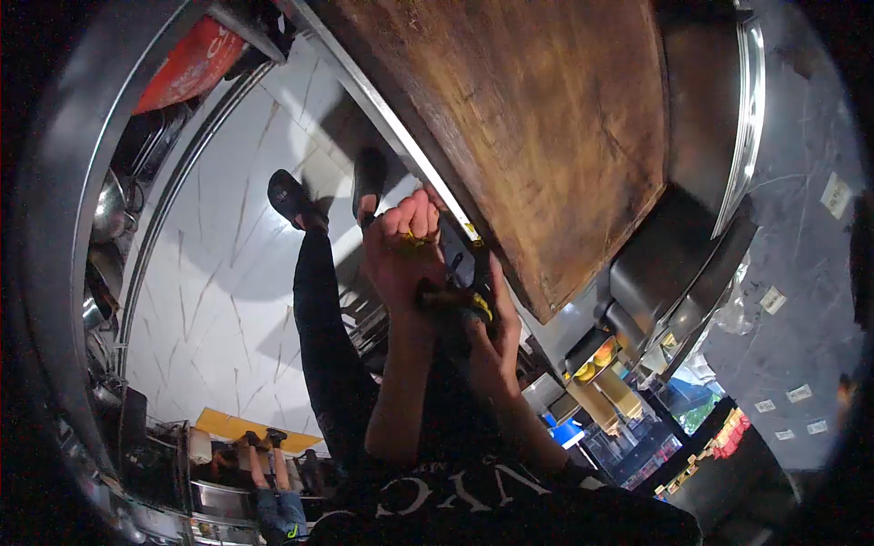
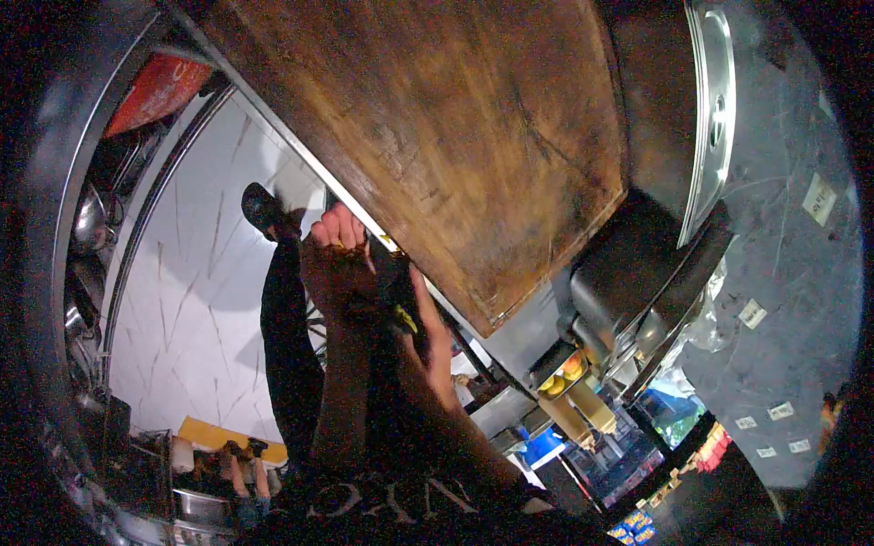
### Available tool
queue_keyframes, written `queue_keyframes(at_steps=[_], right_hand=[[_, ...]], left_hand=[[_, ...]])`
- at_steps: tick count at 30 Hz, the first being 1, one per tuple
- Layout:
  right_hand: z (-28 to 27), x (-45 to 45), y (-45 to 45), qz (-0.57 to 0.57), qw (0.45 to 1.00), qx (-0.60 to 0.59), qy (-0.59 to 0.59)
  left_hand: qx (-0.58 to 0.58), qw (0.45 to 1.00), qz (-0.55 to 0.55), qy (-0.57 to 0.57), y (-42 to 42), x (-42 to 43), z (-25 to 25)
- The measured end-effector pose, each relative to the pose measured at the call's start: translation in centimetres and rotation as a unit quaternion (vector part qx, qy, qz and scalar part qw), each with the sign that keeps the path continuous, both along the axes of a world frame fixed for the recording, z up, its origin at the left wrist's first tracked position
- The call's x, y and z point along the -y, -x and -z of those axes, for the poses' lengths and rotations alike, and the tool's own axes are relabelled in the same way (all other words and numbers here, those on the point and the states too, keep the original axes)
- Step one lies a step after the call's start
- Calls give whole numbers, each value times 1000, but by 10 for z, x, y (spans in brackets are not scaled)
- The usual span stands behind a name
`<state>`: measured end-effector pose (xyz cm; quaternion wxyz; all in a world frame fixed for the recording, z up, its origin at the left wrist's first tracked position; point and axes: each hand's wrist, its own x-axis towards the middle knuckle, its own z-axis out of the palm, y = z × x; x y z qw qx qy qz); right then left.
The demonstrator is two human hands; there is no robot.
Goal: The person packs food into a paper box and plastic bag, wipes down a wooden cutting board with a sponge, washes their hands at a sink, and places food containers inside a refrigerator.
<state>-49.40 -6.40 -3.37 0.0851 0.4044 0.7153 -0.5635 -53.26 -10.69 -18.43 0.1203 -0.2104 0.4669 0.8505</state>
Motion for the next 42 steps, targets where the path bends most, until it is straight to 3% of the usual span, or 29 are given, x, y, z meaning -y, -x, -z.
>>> queue_keyframes(at_steps=[2,4,5,7,9,12,14,16,18,21,23,26,28,32,33,35,36,37,40,42], right_hand=[[4,-4,6,-33,999,-19,2],[5,-5,13,-62,998,-15,-8],[7,-7,14,-81,996,-17,-13],[12,-9,19,-119,992,-25,-23],[8,-9,4,-170,985,16,-35],[1,-10,-11,-185,980,61,-31],[0,-10,-6,-172,982,70,-42],[0,-11,15,-180,978,55,-86],[5,-14,34,-231,961,15,-154],[9,-6,42,-229,967,54,-99],[8,-2,32,-229,969,85,-38],[4,0,13,-217,974,60,-27],[4,3,27,-108,992,12,-62],[14,-4,36,-159,985,-44,-44],[13,-6,33,-159,987,-24,-28],[9,-9,20,-159,987,16,4],[8,-2,17,-96,995,3,0],[7,-2,19,-107,994,2,-13],[7,-13,35,-181,981,-30,-64],[14,-3,47,-125,990,10,69]], left_hand=[[4,986,68,152,7,2,7],[46,999,14,2,16,1,5],[81,968,-77,-223,20,0,3],[164,861,-166,-452,24,2,3],[272,813,-170,-486,25,9,8],[165,898,-223,-342,47,-3,-20],[132,833,-235,-484,43,-5,3],[170,816,-238,-498,48,-2,-8],[157,852,-253,-431,45,-9,-2],[129,913,-229,-313,50,-7,-10],[95,919,-201,-326,54,-4,-13],[24,860,-164,-483,48,-1,14],[24,833,-162,-529,47,-2,19],[206,852,-250,-411,47,-4,-10],[216,840,-252,-429,49,-3,-11],[181,932,-190,-249,51,-5,-14],[126,985,-115,-36,54,-8,-22],[65,981,-33,178,55,-10,-27],[125,967,-160,-152,54,-11,-15],[125,933,-169,-292,49,-8,-7]])
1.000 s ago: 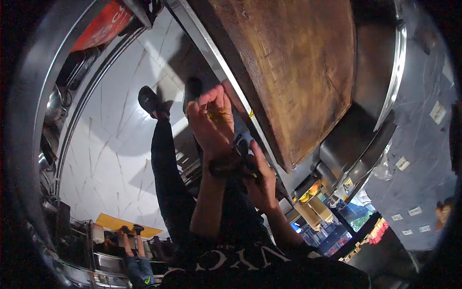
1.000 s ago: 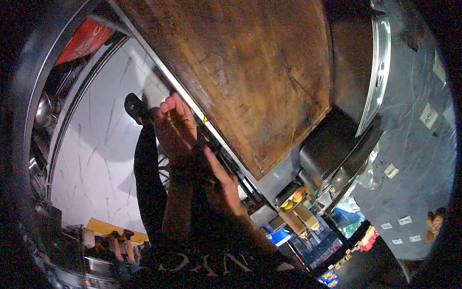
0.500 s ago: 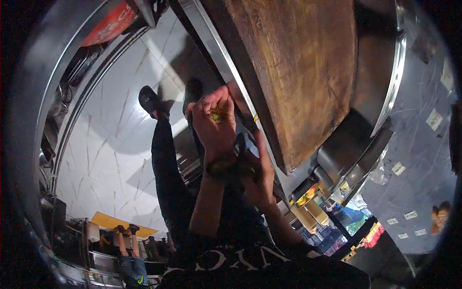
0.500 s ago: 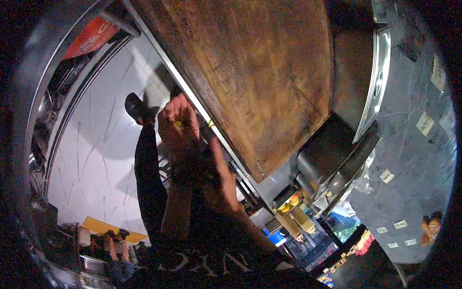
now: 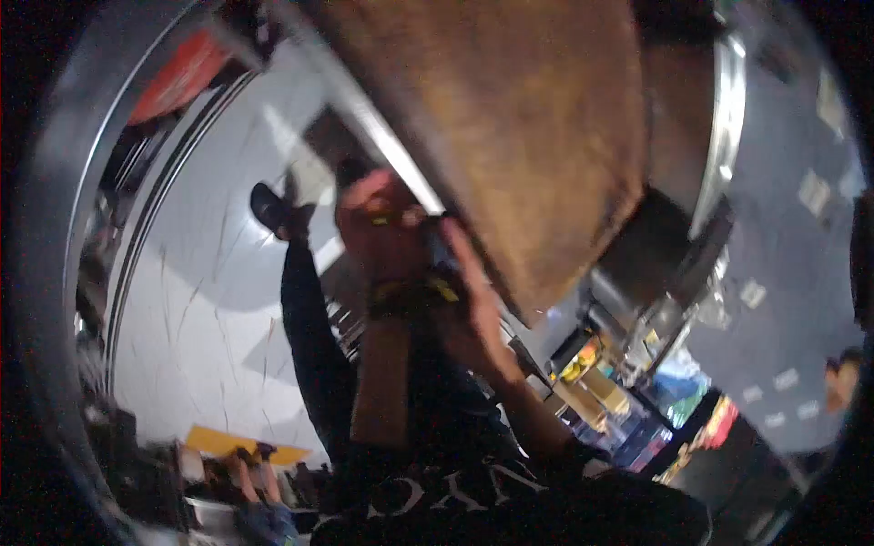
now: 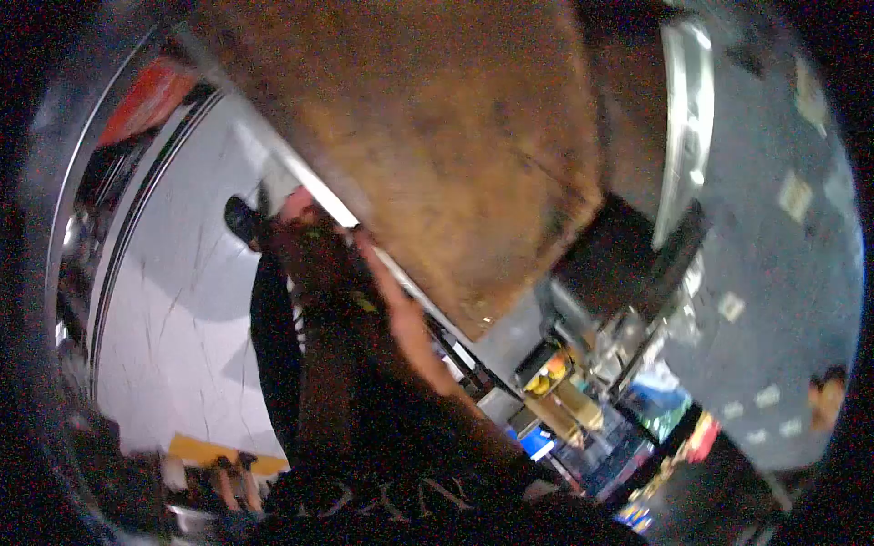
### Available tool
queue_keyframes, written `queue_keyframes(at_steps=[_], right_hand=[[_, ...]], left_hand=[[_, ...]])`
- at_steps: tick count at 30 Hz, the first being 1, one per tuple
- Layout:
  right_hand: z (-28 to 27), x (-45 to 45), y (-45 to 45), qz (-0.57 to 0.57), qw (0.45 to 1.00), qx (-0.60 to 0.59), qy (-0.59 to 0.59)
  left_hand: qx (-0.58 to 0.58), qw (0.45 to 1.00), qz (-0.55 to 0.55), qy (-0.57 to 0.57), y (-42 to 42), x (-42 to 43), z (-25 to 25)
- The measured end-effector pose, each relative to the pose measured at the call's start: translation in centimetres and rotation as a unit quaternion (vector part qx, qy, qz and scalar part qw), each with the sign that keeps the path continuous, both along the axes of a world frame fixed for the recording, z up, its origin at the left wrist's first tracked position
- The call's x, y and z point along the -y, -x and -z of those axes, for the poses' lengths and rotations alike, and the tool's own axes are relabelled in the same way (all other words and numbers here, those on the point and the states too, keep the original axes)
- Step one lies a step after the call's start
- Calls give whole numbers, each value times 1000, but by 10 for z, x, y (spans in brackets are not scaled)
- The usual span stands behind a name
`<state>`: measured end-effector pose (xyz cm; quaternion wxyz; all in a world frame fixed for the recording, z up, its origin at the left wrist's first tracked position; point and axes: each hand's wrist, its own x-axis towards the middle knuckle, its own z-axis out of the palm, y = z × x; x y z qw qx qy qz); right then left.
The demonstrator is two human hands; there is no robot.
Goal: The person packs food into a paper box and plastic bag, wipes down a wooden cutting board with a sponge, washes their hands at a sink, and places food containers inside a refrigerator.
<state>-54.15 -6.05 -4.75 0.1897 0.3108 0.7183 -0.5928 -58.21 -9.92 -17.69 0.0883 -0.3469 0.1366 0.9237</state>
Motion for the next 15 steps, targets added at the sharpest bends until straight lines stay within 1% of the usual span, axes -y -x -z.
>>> queue_keyframes(at_steps=[2,4,6,7,8,9,10,11,12,13,14,15], right_hand=[[-1,2,-9,4,982,147,116],[-12,-1,-35,-39,964,189,181],[-32,1,-51,-81,982,40,168],[-57,-11,-44,-47,996,-15,77],[-86,-32,-40,-11,997,-69,-12],[-81,-56,-66,15,983,-113,-145],[-91,-88,-59,132,971,-133,-148],[-102,-119,-53,244,944,-165,-151],[-93,-149,-52,259,908,-256,-206],[-87,-174,-38,260,891,-289,-235],[-83,-193,-28,210,898,-256,-289],[-42,-215,-39,186,874,-244,-376]], left_hand=[[-9,997,9,-81,-6,8,5],[-2,990,28,-136,-13,15,1],[4,981,46,-191,-23,23,-3],[9,976,57,-210,-26,24,-6],[11,971,68,-227,-31,26,-9],[17,967,78,-241,-37,28,-13],[21,963,90,-252,-42,30,-16],[25,958,99,-266,-47,30,-20],[28,953,106,-282,-52,31,-23],[32,949,113,-293,-56,31,-27],[36,944,119,-306,-60,32,-29],[38,941,125,-311,-63,31,-34]])
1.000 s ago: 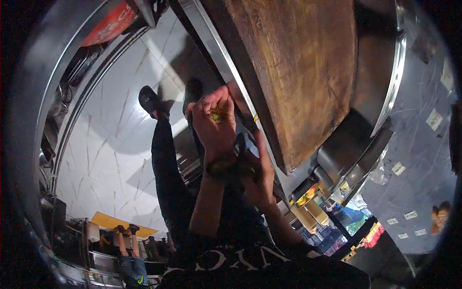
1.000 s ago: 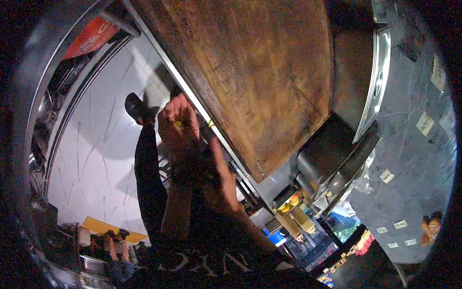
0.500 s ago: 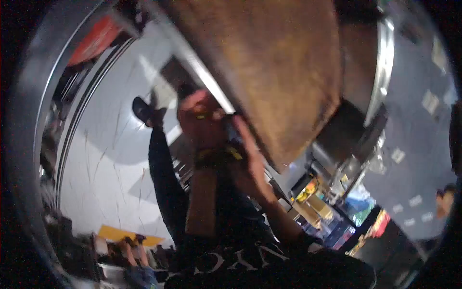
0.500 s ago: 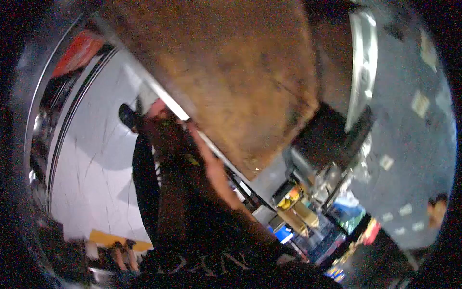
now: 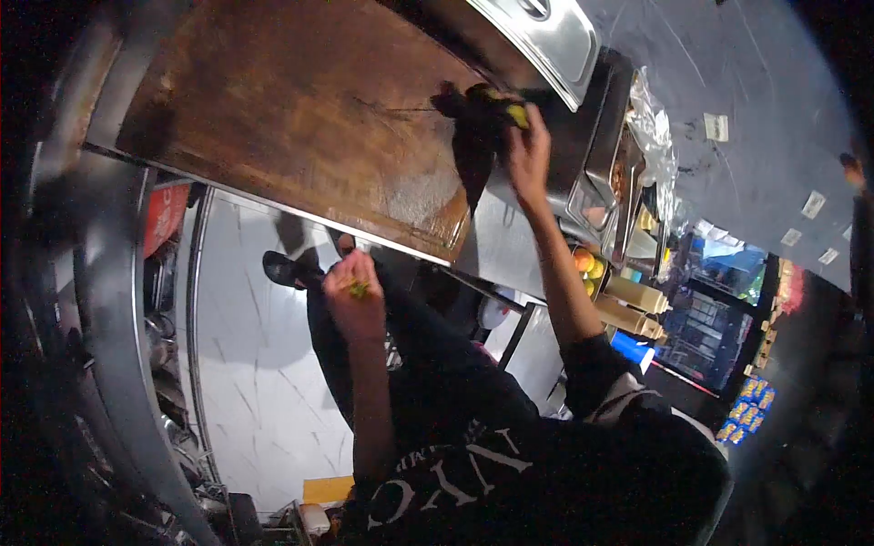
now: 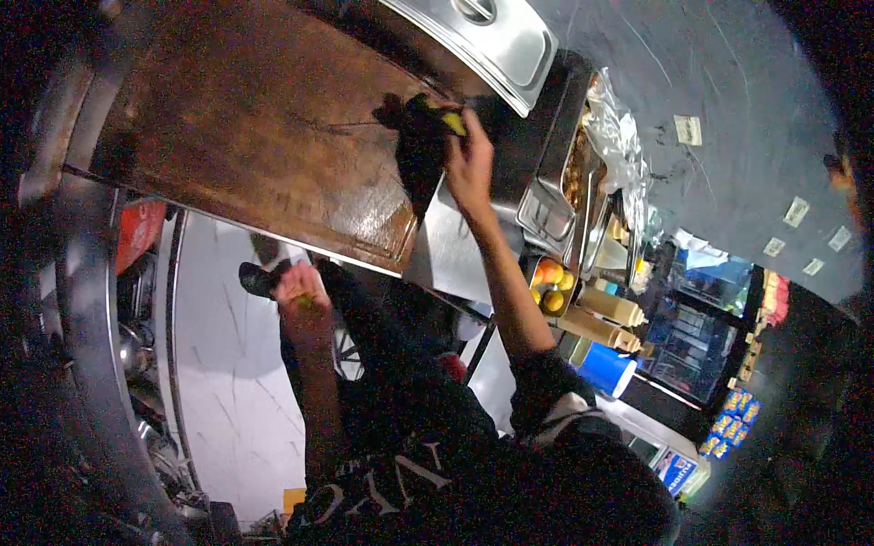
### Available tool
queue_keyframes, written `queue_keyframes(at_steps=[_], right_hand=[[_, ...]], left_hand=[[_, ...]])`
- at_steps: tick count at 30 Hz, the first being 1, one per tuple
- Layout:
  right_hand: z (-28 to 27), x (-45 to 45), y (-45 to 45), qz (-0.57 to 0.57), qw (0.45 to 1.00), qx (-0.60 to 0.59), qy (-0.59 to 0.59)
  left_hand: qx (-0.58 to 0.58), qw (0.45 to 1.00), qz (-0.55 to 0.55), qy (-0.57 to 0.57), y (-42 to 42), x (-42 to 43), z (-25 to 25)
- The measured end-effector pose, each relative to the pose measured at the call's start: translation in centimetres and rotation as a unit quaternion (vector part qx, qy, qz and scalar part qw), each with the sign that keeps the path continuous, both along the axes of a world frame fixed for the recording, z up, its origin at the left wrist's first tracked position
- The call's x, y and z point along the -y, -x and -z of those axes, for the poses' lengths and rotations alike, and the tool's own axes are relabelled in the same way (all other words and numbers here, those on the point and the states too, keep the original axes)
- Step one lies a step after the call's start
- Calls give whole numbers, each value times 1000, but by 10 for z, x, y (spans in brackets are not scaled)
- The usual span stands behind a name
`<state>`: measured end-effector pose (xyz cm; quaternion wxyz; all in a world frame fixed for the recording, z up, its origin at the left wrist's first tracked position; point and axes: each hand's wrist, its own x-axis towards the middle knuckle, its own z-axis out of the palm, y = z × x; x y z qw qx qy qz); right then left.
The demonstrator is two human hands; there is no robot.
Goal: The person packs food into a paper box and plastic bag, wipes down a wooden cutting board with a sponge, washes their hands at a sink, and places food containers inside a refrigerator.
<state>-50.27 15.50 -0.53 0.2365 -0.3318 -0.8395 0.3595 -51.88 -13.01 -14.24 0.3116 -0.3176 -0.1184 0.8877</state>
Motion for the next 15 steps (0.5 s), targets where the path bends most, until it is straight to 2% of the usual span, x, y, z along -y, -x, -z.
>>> queue_keyframes(at_steps=[1,2,3,6,8,9,10,12,13,14,15], right_hand=[[36,-7,-8,-28,978,-8,-206],[39,6,-11,-52,988,53,-135],[36,26,-14,-74,984,47,-154],[35,102,-41,-11,1000,-22,11],[24,141,-53,-16,1000,5,-5],[18,156,-56,-24,999,34,6],[11,166,-58,-33,997,63,16],[-7,171,-62,-17,989,49,136],[-12,172,-63,-12,980,42,196],[31,175,-90,84,994,30,54],[26,159,-90,117,985,23,126]], left_hand=[[4,1000,5,-20,-7,0,2],[8,999,8,-34,-11,-1,0],[14,998,10,-56,-14,0,2],[39,991,11,-126,-30,-3,12],[7,997,34,-74,-39,-8,19],[-20,998,53,14,-37,-12,-6],[-13,995,87,45,-41,-8,1],[2,983,146,108,-45,1,14],[-98,983,140,-63,-41,3,11],[-99,986,124,-43,-47,3,17],[-100,989,107,-23,-61,2,30]])
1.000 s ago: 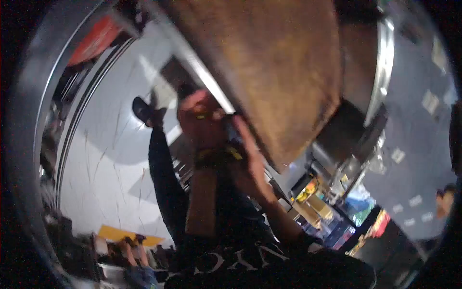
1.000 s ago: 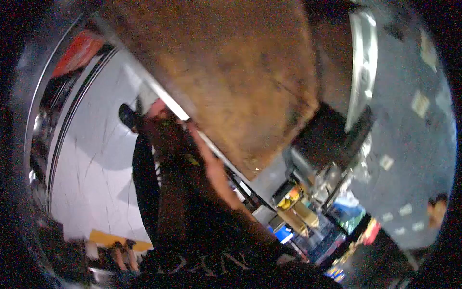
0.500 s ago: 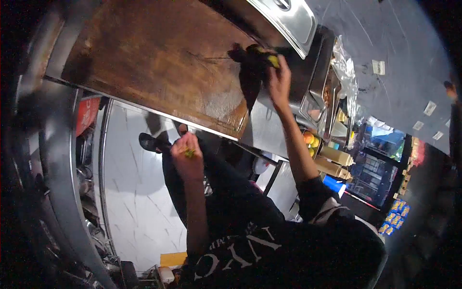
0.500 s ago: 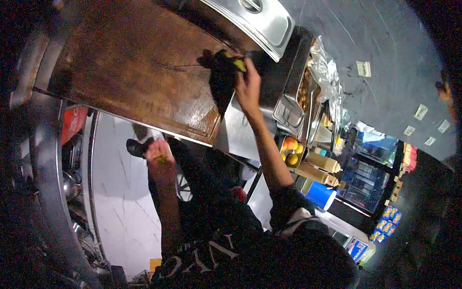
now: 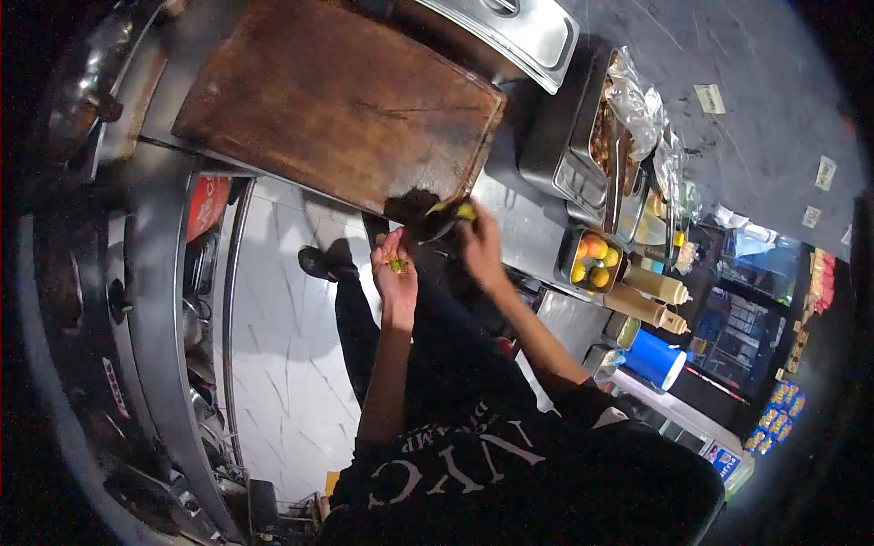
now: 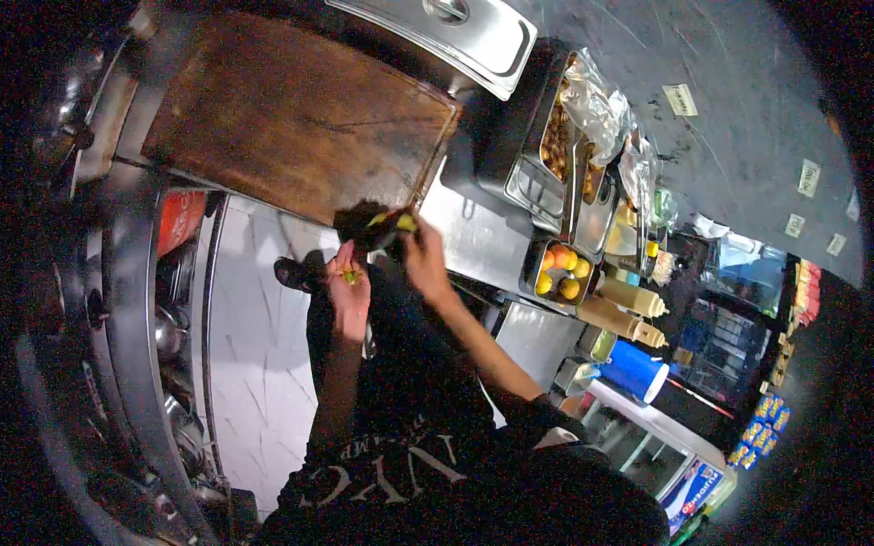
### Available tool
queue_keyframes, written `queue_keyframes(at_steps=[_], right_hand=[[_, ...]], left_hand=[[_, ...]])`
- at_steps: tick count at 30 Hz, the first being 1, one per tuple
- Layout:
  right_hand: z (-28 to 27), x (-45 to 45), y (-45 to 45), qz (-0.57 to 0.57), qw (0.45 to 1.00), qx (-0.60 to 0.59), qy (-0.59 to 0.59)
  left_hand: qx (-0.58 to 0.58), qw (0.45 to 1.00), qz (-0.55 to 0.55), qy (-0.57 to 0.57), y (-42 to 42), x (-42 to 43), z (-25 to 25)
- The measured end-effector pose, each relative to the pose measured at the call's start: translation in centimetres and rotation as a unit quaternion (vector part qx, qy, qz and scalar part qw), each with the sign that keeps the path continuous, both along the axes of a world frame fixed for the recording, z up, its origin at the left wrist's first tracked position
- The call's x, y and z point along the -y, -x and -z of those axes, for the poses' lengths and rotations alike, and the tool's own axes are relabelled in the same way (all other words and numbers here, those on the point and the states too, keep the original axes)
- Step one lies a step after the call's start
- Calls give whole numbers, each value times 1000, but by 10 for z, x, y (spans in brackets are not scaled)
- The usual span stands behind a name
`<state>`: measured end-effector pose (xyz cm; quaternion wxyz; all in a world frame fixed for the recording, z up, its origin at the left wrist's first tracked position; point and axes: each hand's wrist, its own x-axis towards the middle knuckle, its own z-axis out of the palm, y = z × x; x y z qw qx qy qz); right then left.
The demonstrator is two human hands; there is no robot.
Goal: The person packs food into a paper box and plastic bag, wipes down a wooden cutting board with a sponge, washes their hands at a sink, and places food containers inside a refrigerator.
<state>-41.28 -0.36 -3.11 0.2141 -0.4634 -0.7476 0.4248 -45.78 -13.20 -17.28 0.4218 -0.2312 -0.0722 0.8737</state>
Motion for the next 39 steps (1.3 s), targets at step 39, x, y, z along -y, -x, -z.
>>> queue_keyframes(at_steps=[39], right_hand=[[-35,-91,-28,-242,963,53,-109]], left_hand=[[-149,984,-95,-8,-15,28,-77]])
